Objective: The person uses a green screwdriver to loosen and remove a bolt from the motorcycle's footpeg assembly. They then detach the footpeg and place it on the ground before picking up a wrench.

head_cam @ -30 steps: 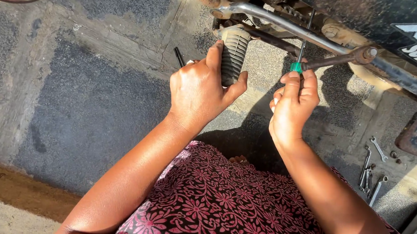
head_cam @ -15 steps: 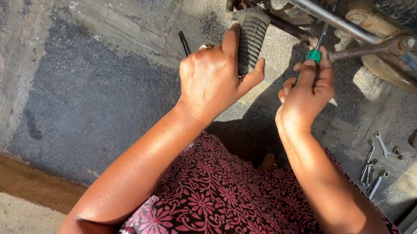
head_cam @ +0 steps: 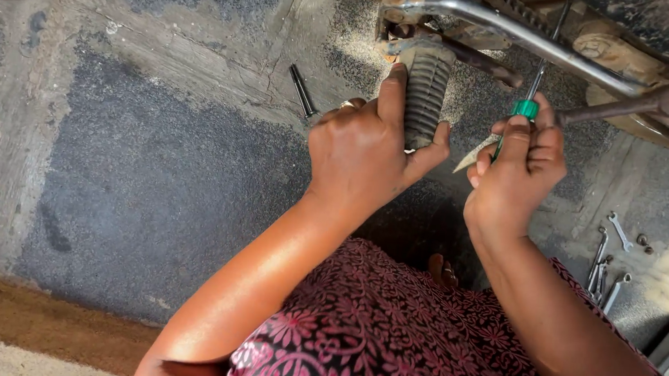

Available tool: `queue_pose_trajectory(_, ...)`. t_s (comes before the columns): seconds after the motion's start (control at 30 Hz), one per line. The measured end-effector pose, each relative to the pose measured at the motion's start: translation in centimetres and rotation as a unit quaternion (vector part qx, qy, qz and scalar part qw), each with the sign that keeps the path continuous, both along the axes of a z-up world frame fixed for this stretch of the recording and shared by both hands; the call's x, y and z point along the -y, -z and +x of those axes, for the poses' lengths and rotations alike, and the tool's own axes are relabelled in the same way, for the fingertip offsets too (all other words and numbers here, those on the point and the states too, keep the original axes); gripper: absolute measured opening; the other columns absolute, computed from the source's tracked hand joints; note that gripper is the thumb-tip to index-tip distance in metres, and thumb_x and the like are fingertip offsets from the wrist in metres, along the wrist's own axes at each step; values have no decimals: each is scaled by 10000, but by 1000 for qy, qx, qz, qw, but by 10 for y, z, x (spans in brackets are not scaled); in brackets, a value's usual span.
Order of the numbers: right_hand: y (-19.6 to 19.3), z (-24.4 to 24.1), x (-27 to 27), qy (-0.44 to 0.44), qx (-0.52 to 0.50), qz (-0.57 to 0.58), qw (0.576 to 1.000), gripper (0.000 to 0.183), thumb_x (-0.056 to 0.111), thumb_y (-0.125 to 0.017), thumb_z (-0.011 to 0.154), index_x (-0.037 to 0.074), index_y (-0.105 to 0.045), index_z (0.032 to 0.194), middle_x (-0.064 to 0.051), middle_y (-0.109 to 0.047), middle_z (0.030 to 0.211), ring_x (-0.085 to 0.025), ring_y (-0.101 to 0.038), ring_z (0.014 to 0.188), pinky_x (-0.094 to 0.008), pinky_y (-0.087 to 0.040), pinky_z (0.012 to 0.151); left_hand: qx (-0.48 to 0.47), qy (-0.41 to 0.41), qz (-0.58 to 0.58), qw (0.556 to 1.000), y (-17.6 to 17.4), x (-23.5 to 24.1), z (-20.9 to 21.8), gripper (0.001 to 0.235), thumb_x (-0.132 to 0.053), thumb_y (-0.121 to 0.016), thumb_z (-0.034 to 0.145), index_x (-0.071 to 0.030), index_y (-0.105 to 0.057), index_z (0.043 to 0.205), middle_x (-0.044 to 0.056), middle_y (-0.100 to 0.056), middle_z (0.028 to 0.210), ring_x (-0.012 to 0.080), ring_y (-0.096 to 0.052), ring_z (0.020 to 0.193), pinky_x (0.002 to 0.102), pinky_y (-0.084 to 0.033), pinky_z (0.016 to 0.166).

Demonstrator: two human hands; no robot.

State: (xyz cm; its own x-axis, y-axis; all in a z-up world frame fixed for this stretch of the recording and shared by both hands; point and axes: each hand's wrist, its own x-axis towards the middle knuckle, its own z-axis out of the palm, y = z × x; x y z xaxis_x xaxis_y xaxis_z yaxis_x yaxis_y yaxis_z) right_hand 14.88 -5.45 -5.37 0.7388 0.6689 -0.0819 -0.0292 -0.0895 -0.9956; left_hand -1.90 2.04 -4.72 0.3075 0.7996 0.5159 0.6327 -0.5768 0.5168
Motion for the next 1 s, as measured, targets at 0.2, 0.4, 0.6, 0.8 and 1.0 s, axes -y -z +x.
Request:
queue_pose_trajectory(0.2, -22, -13, -3, 8, -19, -16, 1000, 329, 92, -489, 1101, 53, -536, 1424, -44, -589, 946, -70, -440, 505, -252, -317, 407, -3, -4, 13, 1000, -7, -7, -11, 668, -546, -724, 886, 49, -649, 1180, 26, -580, 534, 198, -586, 447, 353, -467, 449)
queue_pose_trajectory(0.4, -29, -3, 3, -5, -42, -20, 999, 298, 95, -505, 1112, 69, -559, 1403, -41, -600, 963, -86, -465, 528, -265, -335, 428, -32, -7, -4, 999, -11, 2, -7, 702, -562, -713, 863, 59, -646, 1181, 32, -582, 522, 194, -590, 429, 356, -461, 435)
queue_pose_trajectory(0.6, -27, 16, 12, -33, -76, -9, 996, 300, 93, -496, 1109, 91, -555, 1403, -38, -599, 977, -90, -482, 541, -266, -366, 447, -29, -25, -5, 999, -6, 6, 3, 658, -545, -720, 877, 29, -636, 1189, 45, -631, 582, 223, -637, 513, 369, -483, 489)
queue_pose_trajectory(0.8, -4, 26, 6, -38, -159, 31, 986, 253, 126, -501, 1112, 78, -556, 1353, -71, -626, 985, -116, -513, 556, -273, -374, 445, -21, -13, -41, 999, 3, 1, 3, 686, -576, -714, 890, 23, -639, 1216, 67, -662, 611, 225, -651, 515, 368, -507, 501)
queue_pose_trajectory(1.0, 8, 45, 1, -116, -325, 72, 936, 285, 276, -549, 1099, 69, -597, 1288, -79, -617, 858, -135, -500, 516, -269, -371, 431, 162, 62, -159, 972, 32, 16, -2, 862, -547, -761, 872, 33, -439, 1423, 140, -711, 881, 238, -700, 660, 335, -538, 604)
